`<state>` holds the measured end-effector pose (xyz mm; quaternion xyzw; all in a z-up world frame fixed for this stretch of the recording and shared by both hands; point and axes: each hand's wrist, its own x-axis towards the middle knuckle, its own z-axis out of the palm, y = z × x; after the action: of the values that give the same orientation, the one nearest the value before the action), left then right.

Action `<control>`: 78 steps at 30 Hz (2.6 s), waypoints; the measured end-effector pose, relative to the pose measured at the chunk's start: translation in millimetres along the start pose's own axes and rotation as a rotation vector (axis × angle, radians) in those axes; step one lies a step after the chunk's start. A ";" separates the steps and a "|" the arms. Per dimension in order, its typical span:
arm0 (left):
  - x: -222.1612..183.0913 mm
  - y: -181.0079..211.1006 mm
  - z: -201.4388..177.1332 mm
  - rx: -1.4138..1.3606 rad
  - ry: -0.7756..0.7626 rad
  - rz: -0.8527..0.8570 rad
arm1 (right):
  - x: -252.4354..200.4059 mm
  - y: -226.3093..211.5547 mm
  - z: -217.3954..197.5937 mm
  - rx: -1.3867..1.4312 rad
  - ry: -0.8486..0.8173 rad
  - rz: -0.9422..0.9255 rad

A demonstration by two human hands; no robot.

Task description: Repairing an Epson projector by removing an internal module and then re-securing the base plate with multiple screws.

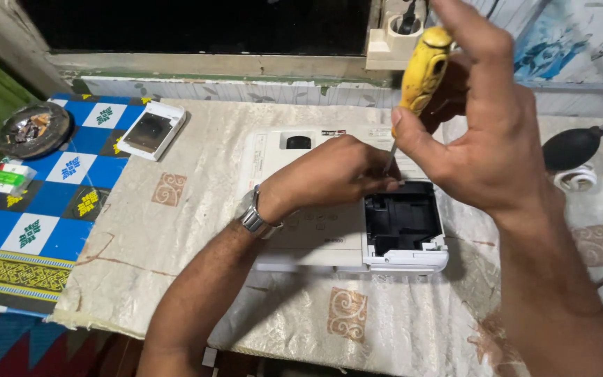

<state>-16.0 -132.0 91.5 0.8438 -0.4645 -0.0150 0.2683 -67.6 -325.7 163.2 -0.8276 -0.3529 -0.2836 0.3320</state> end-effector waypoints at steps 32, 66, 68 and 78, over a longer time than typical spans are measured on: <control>-9.6 -19.6 6.8 -0.080 -0.105 -0.018 | -3.4 22.4 17.5 -0.101 -0.082 0.051; -11.3 -20.5 5.5 -0.110 -0.084 -0.020 | 6.3 8.5 5.0 0.086 -0.192 -0.018; -11.5 -20.4 5.3 -0.094 -0.083 -0.049 | 8.7 -1.4 7.1 0.155 -0.185 -0.013; -4.2 -2.4 6.2 0.012 0.094 -0.164 | -16.3 27.5 25.7 0.116 -0.018 0.261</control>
<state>-18.2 -130.4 84.1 0.8804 -0.3807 0.0055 0.2826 -49.9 -327.5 126.3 -0.8485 -0.2609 -0.2095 0.4099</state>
